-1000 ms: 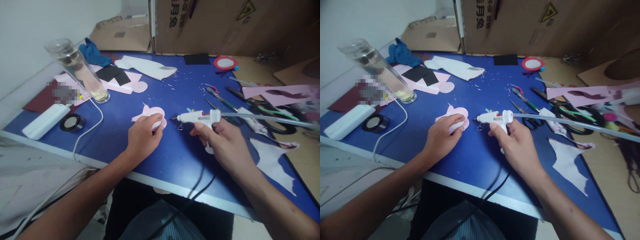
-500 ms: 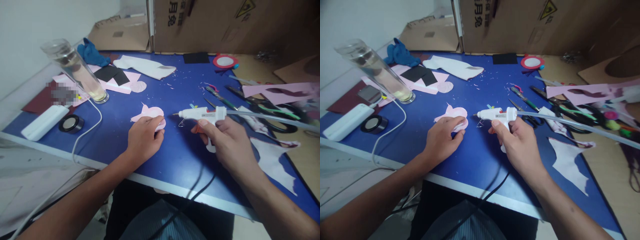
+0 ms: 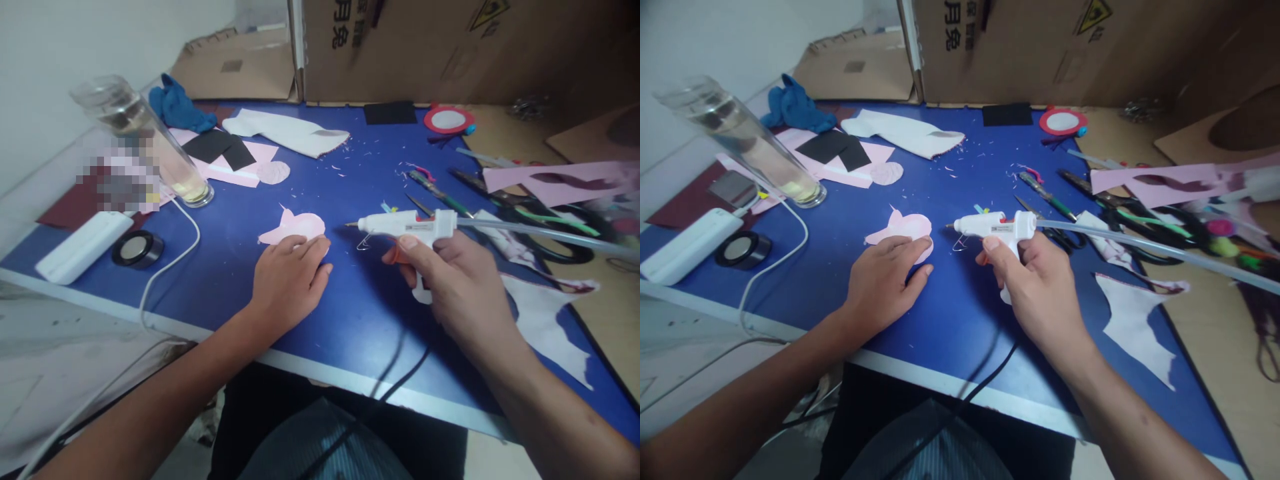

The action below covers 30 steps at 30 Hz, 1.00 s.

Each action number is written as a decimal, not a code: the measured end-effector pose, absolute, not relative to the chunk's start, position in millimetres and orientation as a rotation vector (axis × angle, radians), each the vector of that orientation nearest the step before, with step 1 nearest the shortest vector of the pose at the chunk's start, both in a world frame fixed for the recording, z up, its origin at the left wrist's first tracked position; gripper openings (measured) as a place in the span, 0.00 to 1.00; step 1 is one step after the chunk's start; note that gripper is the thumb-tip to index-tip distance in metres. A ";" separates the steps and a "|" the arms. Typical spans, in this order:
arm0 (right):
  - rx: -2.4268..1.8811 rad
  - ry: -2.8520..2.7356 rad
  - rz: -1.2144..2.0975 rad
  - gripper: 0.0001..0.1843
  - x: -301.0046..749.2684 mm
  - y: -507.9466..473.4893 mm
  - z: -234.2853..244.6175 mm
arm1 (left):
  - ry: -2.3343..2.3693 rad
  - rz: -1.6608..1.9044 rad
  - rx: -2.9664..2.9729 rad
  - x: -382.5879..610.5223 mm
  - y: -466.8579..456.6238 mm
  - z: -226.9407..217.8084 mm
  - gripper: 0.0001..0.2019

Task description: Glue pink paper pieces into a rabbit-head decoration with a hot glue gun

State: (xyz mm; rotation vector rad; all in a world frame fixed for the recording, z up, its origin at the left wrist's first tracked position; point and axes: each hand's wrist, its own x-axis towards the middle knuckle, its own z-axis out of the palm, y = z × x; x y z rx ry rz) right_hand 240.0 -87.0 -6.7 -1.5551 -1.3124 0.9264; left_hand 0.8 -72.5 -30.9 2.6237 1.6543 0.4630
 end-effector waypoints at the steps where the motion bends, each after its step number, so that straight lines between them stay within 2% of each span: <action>1: -1.555 -1.306 0.930 0.23 240.2 -87.1 -6.7 | 1.639 0.440 2.655 1.0 -73.3 -29.7 0.16; 11: -1.570 -1.284 0.953 0.22 240.3 -85.8 -5.7 | 1.462 0.240 2.863 3.3 -74.3 -24.8 0.18; 16: -1.569 -1.292 0.933 0.22 240.0 -85.4 -6.7 | 1.309 0.543 2.728 -6.0 -73.4 -29.2 0.17; 19: -1.572 -1.288 0.931 0.22 239.6 -85.6 -6.1 | 1.371 0.727 2.542 -11.9 -72.1 -31.3 0.18; 25: -1.542 -1.240 0.985 0.22 238.9 -85.7 -2.5 | 1.457 0.757 2.529 -15.9 -67.5 -35.9 0.15; 30: -1.422 -0.938 1.231 0.17 239.2 -77.6 -11.2 | 1.489 0.754 2.590 -18.2 -69.6 -36.1 0.14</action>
